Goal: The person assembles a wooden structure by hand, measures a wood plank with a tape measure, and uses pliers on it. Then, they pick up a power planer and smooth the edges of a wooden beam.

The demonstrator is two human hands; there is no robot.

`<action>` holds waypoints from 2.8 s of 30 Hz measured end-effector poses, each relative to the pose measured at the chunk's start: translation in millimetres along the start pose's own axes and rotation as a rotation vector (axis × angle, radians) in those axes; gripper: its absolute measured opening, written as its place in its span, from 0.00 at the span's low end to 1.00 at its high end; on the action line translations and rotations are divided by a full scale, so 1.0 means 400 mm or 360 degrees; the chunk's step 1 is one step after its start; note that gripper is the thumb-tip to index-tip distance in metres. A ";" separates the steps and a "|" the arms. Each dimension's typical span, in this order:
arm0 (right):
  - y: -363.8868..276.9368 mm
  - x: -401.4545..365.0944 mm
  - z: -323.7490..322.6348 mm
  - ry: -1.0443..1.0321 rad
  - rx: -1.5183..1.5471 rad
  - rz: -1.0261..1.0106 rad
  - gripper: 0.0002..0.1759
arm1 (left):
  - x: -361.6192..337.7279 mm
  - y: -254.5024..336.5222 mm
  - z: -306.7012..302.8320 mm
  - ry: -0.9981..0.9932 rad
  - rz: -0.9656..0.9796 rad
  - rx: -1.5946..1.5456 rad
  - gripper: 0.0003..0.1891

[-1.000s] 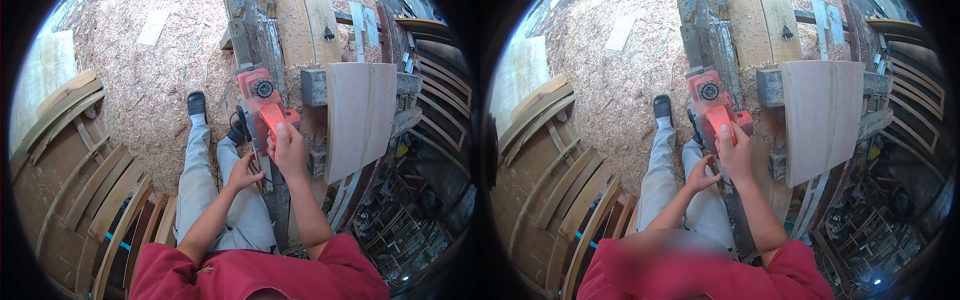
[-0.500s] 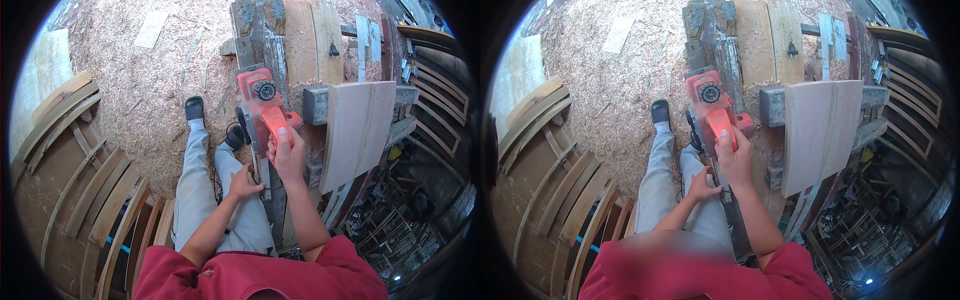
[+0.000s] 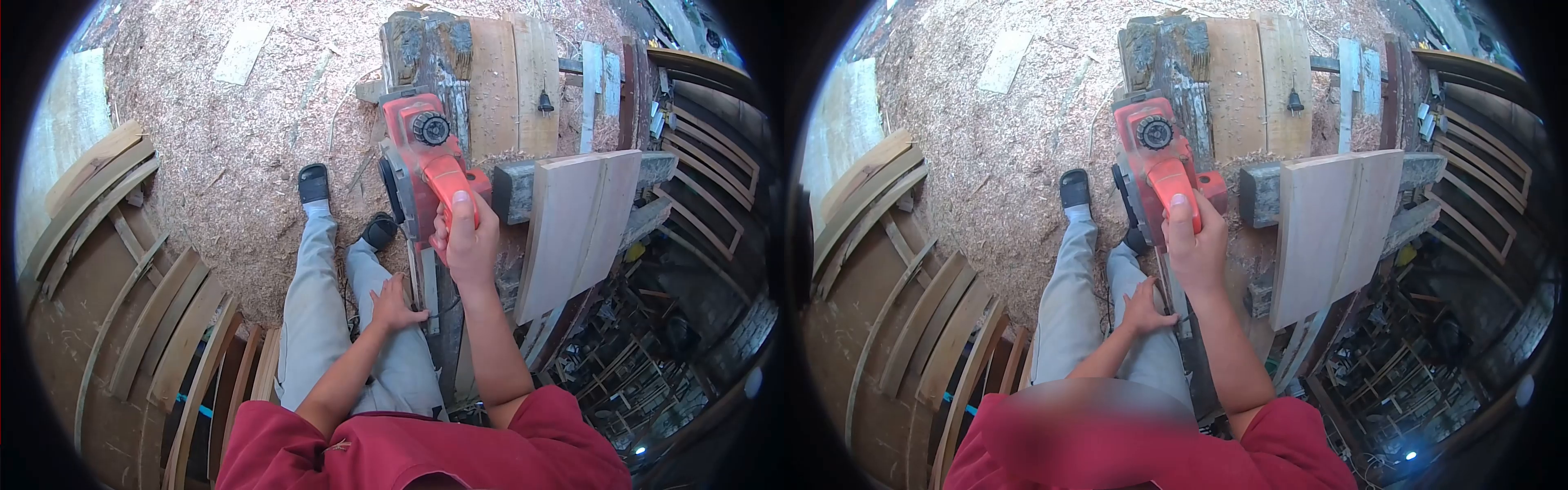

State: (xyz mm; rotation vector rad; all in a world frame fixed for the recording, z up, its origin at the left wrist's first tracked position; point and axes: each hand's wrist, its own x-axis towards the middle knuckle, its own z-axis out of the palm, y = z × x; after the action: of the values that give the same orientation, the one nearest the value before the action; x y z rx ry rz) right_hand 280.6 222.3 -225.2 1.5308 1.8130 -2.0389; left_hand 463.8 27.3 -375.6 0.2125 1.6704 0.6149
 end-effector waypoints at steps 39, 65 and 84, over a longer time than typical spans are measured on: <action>-0.023 -0.138 -0.222 0.0314 0.0240 -0.0044 0.26 | 0.150 0.358 -0.387 0.1219 0.0986 -0.0496 0.52; 0.103 -0.196 -0.202 -0.0193 0.0010 0.0151 0.25 | 0.088 -0.037 0.054 0.0232 0.0812 -0.0687 0.67; 0.130 -0.131 -0.123 -0.0043 -0.0130 -0.0026 0.25 | 0.096 -0.042 0.049 0.0026 0.0579 -0.0501 0.70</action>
State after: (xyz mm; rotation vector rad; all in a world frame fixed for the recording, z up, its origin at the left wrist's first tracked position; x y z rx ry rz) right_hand 368.8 213.5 -223.1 1.4652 1.8803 -1.9559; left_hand 478.3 36.6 -418.8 0.2859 1.5356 1.1443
